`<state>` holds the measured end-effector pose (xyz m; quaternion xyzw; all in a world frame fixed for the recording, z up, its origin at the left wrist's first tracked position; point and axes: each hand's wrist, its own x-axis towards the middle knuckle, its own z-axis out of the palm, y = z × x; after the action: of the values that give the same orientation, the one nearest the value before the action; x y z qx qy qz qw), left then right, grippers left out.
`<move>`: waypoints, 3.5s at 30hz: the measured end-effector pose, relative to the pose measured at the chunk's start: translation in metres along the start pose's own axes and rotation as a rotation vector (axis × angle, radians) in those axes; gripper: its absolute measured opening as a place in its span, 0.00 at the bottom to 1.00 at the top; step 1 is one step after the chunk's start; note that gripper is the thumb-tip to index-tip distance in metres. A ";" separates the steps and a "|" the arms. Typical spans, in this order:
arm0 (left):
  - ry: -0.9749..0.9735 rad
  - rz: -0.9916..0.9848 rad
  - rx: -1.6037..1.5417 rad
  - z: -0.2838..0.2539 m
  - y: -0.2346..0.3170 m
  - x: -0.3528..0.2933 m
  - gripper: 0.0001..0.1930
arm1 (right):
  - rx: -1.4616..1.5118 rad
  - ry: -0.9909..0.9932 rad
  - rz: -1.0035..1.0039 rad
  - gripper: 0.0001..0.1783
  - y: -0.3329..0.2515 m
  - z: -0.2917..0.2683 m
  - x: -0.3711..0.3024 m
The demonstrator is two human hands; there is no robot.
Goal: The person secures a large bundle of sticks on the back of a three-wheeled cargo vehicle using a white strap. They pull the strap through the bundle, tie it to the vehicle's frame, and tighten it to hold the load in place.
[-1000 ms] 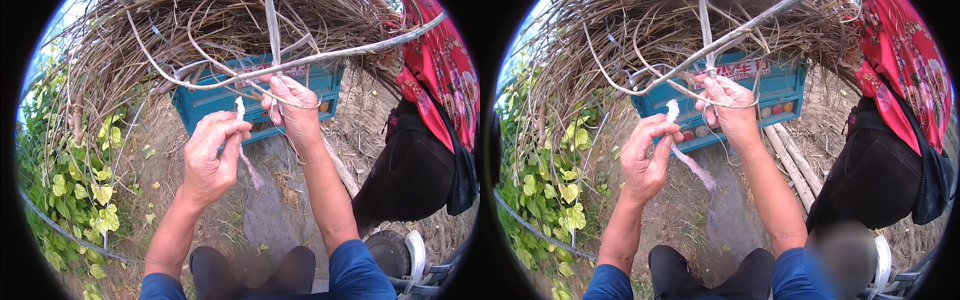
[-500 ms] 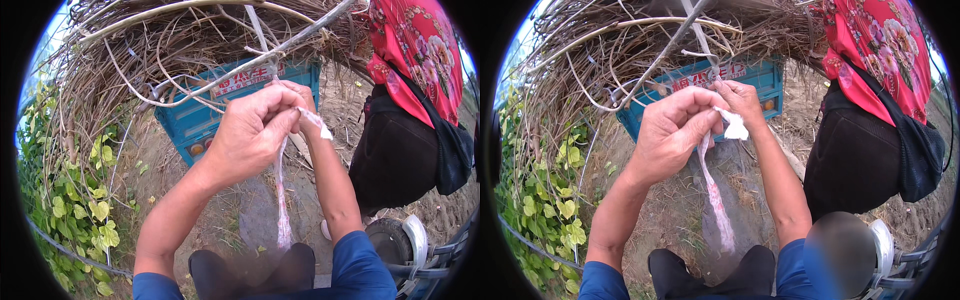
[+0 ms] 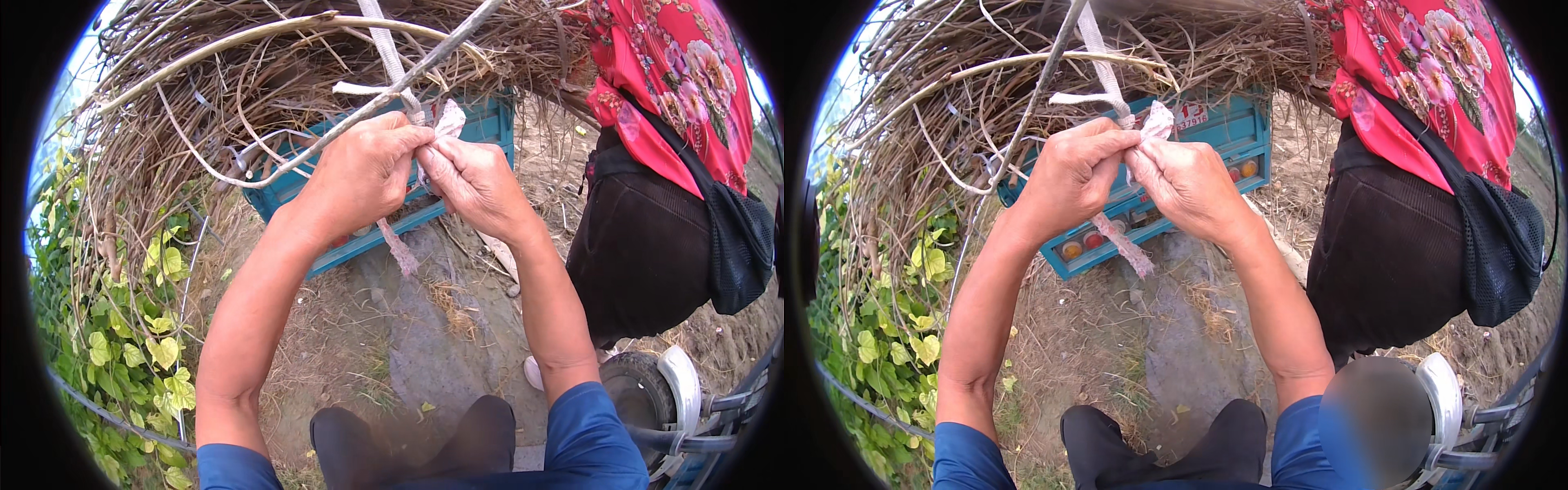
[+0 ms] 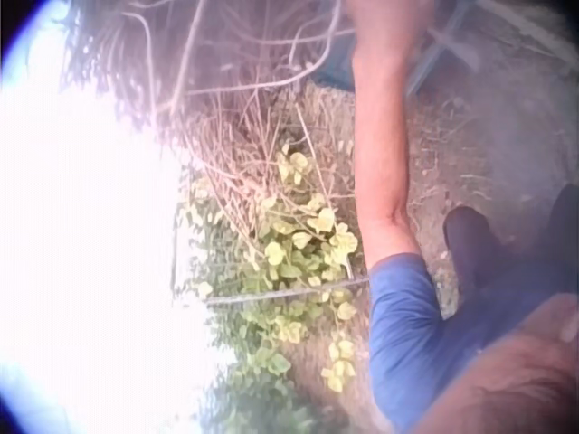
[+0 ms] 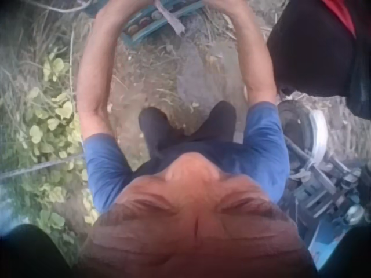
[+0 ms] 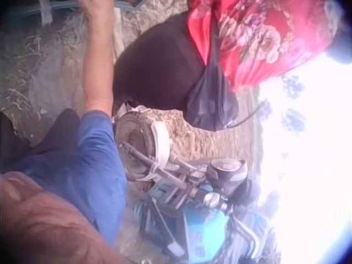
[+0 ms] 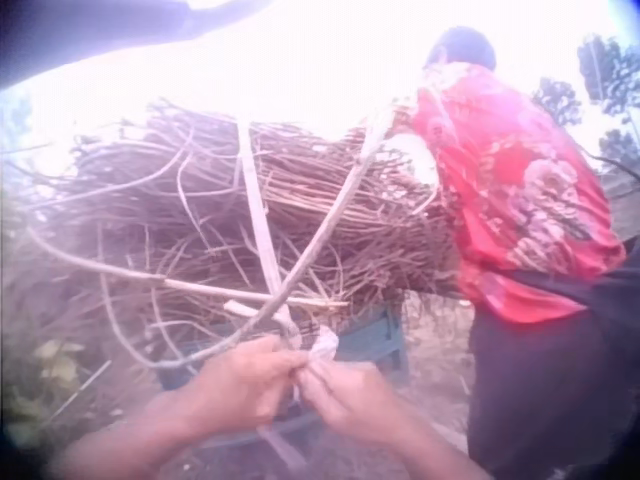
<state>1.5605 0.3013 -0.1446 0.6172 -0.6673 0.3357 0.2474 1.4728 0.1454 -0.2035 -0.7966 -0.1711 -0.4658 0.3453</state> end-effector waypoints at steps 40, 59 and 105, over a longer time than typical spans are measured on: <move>0.580 0.115 0.250 -0.053 -0.037 -0.036 0.16 | 0.316 -0.391 0.388 0.26 -0.047 0.025 0.108; 0.612 -0.200 -0.343 -0.014 -0.019 -0.049 0.12 | 1.199 0.247 0.354 0.11 -0.035 0.078 0.074; 0.294 -0.678 -0.756 -0.080 -0.057 -0.059 0.10 | 0.136 0.370 -0.345 0.07 -0.007 0.118 0.080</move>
<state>1.6173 0.3999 -0.1278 0.6123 -0.4631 0.0559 0.6384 1.5830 0.2304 -0.1711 -0.6317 -0.2694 -0.6430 0.3390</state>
